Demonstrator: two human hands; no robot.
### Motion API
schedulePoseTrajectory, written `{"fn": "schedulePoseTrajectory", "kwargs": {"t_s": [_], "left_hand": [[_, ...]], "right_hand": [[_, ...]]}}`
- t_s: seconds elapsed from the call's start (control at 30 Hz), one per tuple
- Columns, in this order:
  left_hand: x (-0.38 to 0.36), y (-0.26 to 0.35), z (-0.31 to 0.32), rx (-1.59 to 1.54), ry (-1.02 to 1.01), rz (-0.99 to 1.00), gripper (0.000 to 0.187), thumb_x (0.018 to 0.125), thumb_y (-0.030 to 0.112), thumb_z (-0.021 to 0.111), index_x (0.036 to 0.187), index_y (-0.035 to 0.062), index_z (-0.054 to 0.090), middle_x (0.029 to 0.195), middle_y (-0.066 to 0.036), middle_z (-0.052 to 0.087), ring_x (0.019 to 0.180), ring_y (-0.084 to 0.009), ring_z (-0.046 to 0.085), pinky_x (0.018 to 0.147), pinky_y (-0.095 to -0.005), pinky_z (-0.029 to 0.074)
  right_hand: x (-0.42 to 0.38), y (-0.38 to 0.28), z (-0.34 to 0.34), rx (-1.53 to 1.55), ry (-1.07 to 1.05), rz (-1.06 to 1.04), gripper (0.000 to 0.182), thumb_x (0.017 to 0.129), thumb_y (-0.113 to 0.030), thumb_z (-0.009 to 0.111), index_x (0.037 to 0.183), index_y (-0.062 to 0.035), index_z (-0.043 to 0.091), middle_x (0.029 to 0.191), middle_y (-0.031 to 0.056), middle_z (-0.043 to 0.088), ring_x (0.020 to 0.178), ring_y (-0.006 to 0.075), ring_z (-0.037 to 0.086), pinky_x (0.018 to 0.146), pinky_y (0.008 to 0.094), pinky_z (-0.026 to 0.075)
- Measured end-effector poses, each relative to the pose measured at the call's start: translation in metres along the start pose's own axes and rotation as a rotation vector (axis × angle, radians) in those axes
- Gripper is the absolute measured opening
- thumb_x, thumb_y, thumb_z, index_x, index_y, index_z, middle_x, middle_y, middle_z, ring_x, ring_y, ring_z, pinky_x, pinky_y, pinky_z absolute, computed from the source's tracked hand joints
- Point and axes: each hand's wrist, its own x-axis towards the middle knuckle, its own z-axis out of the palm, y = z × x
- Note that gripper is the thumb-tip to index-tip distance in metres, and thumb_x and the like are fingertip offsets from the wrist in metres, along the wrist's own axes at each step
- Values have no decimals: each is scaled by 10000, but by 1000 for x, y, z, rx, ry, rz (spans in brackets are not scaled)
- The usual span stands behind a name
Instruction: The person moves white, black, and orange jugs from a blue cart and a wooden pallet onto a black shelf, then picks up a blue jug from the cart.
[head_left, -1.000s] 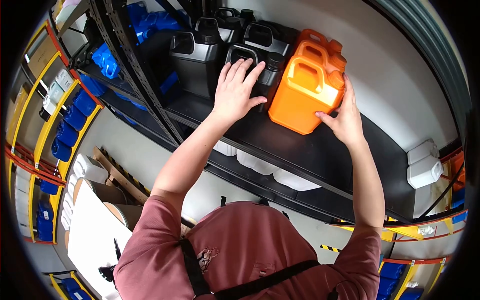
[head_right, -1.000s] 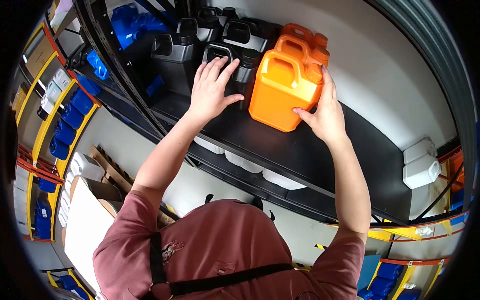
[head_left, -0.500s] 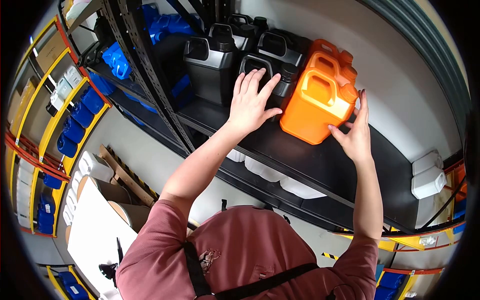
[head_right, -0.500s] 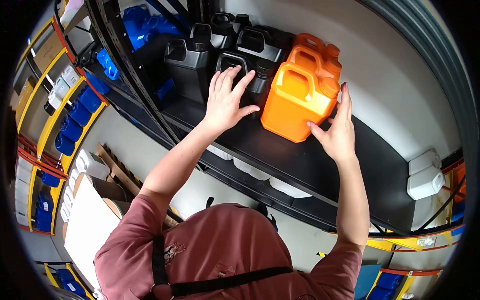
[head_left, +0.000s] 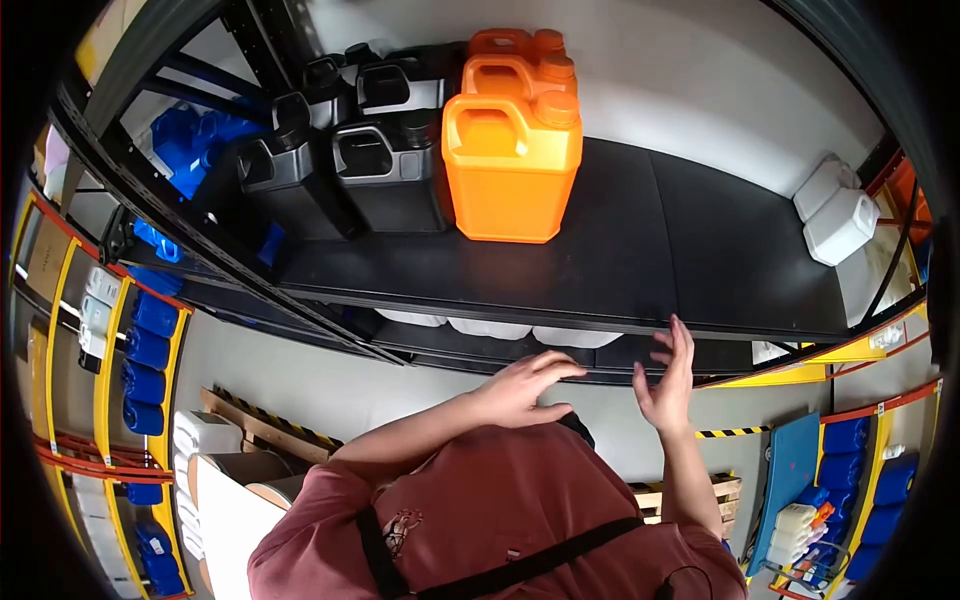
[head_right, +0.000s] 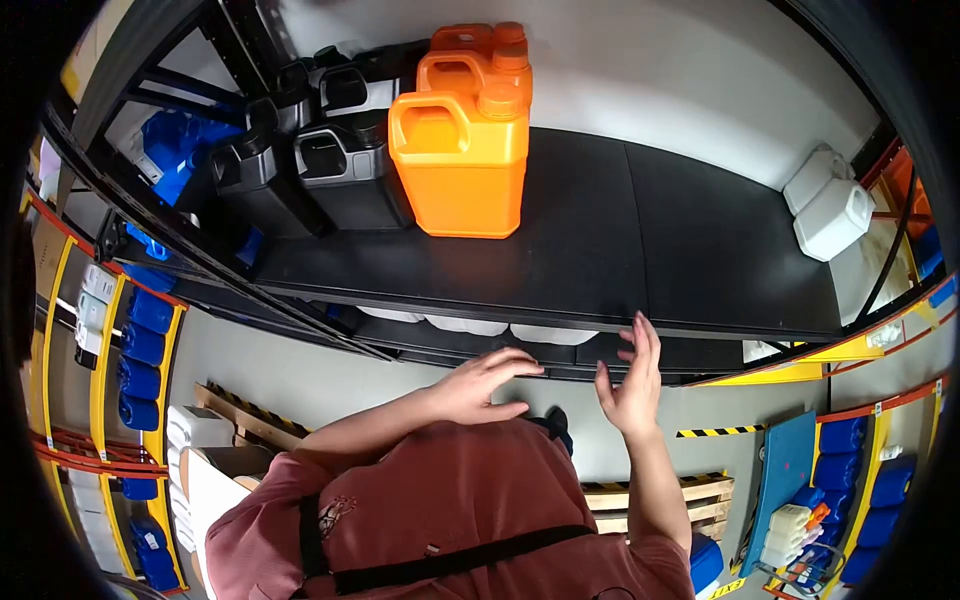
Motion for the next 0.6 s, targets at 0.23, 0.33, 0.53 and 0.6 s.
{"fn": "schedulePoseTrajectory", "kwargs": {"t_s": [0.23,0.33,0.53,0.6], "left_hand": [[30,-42,74,-122,-117,-444,398,941,316,703,1265,105,611,1246,-126,608,1068,-261,656,911,-375,547],[64,-45,119,-171,-224,-451,397,966,328,694,1262,75,620,1232,-126,623,1078,-240,655,928,-363,543],[146,-41,244,-296,-448,-588,408,988,285,685,1307,39,619,1255,-139,675,1123,-215,653,972,-348,523],[172,-49,293,-347,-513,-612,413,976,302,691,1272,20,629,1243,-115,687,1107,-203,662,976,-343,519]], "right_hand": [[-100,54,-58,-56,52,216,758,788,85,652,1486,-28,378,1386,206,510,980,283,654,751,353,572],[-147,92,-80,-10,-63,541,741,795,17,692,1467,-19,382,1383,199,521,1003,304,646,784,376,562],[-330,206,-114,-254,-931,1112,884,837,-504,742,1514,-55,394,1415,233,562,1291,388,570,1060,458,493],[-376,215,-134,-181,-905,1250,767,870,-457,715,1460,-36,465,1314,220,648,1226,373,620,1035,446,511]]}}
